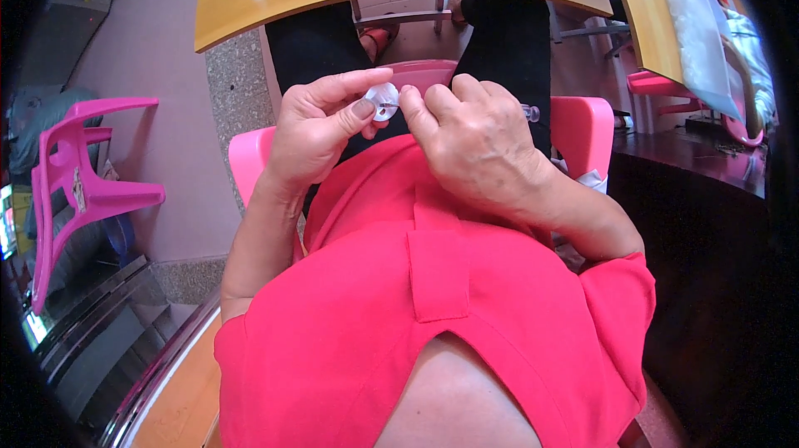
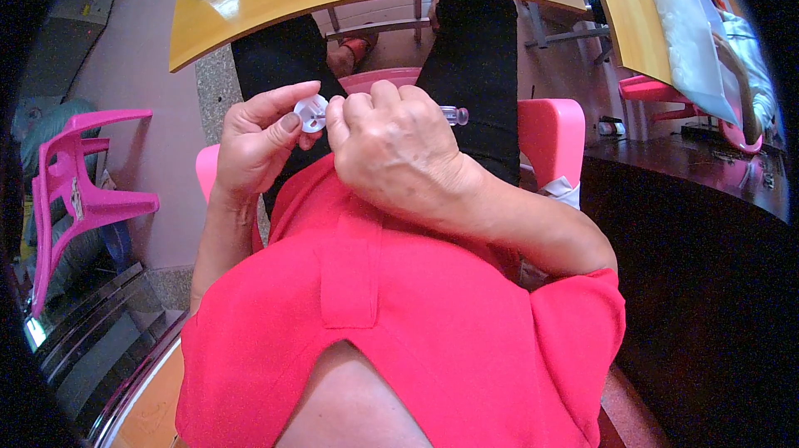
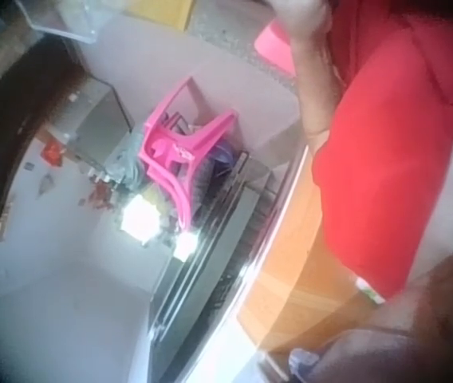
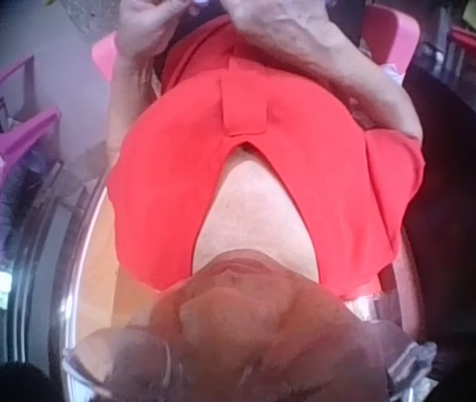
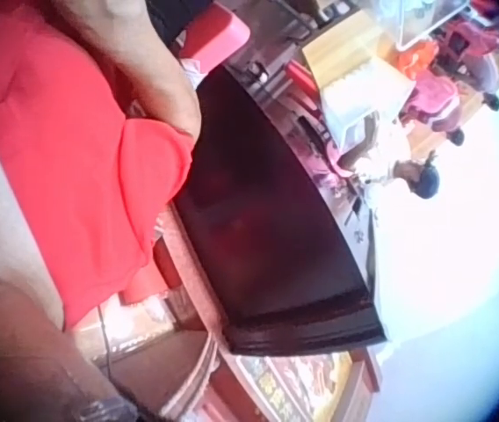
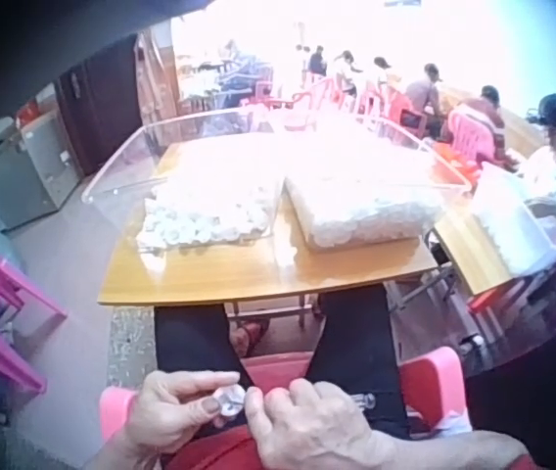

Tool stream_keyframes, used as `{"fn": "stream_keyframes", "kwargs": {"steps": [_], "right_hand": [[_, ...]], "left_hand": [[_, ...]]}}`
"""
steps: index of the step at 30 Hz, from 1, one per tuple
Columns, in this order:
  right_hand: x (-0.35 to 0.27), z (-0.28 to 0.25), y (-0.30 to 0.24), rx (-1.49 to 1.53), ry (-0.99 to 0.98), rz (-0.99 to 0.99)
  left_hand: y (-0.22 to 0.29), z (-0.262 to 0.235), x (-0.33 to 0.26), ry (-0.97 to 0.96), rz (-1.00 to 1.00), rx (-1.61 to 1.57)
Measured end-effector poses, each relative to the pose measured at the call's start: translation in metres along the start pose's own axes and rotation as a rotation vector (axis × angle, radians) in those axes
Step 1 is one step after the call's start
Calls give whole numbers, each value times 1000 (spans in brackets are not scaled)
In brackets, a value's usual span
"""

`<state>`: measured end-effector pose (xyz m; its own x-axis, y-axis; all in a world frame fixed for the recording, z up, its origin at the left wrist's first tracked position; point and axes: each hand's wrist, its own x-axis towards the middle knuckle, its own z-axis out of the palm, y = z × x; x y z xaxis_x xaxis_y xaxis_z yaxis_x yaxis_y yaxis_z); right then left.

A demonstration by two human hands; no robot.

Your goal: The person picks up a white plastic component and uses a thin metal tool to manipulate a small piece inside it before placing it on the table. This process is repeated with several more components.

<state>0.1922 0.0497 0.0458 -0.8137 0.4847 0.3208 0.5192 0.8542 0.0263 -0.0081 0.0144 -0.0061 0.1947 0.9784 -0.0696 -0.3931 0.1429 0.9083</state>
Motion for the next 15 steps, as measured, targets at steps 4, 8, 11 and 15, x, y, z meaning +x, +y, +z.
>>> {"fn": "stream_keyframes", "kwargs": {"steps": [4,8,11,15], "right_hand": [[1,0,1,-7,7,-29],[2,-2,2,6,-21,-55],[3,1,5,21,-32,-110],[6,3,3,21,-79,-130]], "left_hand": [[1,-1,0,0,-15,4],[2,-1,1,-6,-35,-24],[0,0,0,12,-13,47],[0,1,-1,42,-18,123]]}}
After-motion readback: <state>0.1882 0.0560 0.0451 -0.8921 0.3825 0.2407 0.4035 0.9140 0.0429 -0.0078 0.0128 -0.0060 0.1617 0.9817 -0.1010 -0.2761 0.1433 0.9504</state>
